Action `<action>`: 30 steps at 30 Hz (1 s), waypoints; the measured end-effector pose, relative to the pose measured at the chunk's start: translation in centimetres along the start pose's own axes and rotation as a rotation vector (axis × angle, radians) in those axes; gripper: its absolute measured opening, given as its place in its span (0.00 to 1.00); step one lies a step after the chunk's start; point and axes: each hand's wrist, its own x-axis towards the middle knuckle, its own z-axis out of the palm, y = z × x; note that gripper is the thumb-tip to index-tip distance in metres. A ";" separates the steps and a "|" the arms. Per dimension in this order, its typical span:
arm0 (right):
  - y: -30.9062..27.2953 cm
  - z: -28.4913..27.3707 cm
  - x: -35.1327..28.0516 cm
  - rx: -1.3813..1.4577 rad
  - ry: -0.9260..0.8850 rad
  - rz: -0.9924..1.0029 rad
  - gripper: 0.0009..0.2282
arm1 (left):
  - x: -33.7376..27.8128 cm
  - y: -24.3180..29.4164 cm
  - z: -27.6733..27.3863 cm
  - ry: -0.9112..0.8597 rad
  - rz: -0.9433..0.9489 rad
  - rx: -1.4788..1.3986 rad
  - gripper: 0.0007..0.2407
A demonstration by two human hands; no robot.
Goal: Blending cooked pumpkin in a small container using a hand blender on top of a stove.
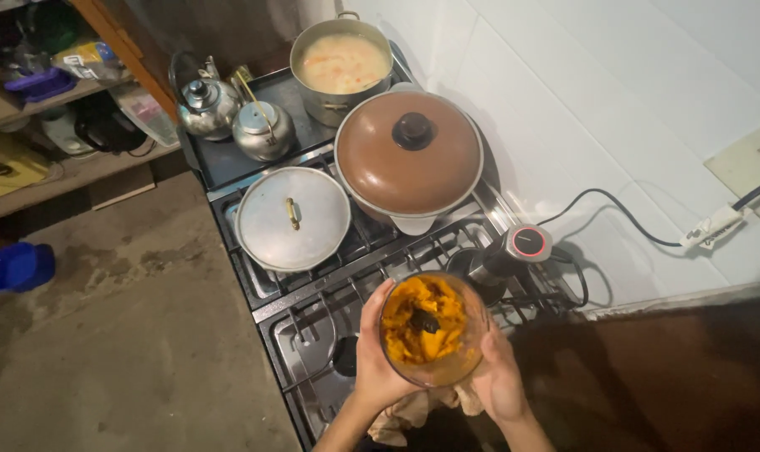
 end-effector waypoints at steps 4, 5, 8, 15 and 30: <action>-0.6 0.5 0.3 -0.014 -0.052 -0.006 0.40 | 1.6 2.5 -0.1 0.008 -0.069 -0.055 0.55; -0.8 0.7 0.4 -0.012 -0.052 -0.005 0.40 | 1.8 2.6 -0.2 0.008 -0.070 -0.054 0.55; -1.3 1.2 0.6 -0.134 -0.137 -0.134 0.40 | 2.2 2.3 -0.5 0.015 -0.049 0.094 0.55; -2.4 1.4 0.7 -0.424 -0.180 -0.280 0.38 | 2.1 1.8 0.0 0.002 -0.143 -0.089 0.53; -2.0 -0.5 1.7 -0.679 0.020 -0.284 0.34 | 0.2 -2.9 0.3 0.075 -0.195 0.117 0.57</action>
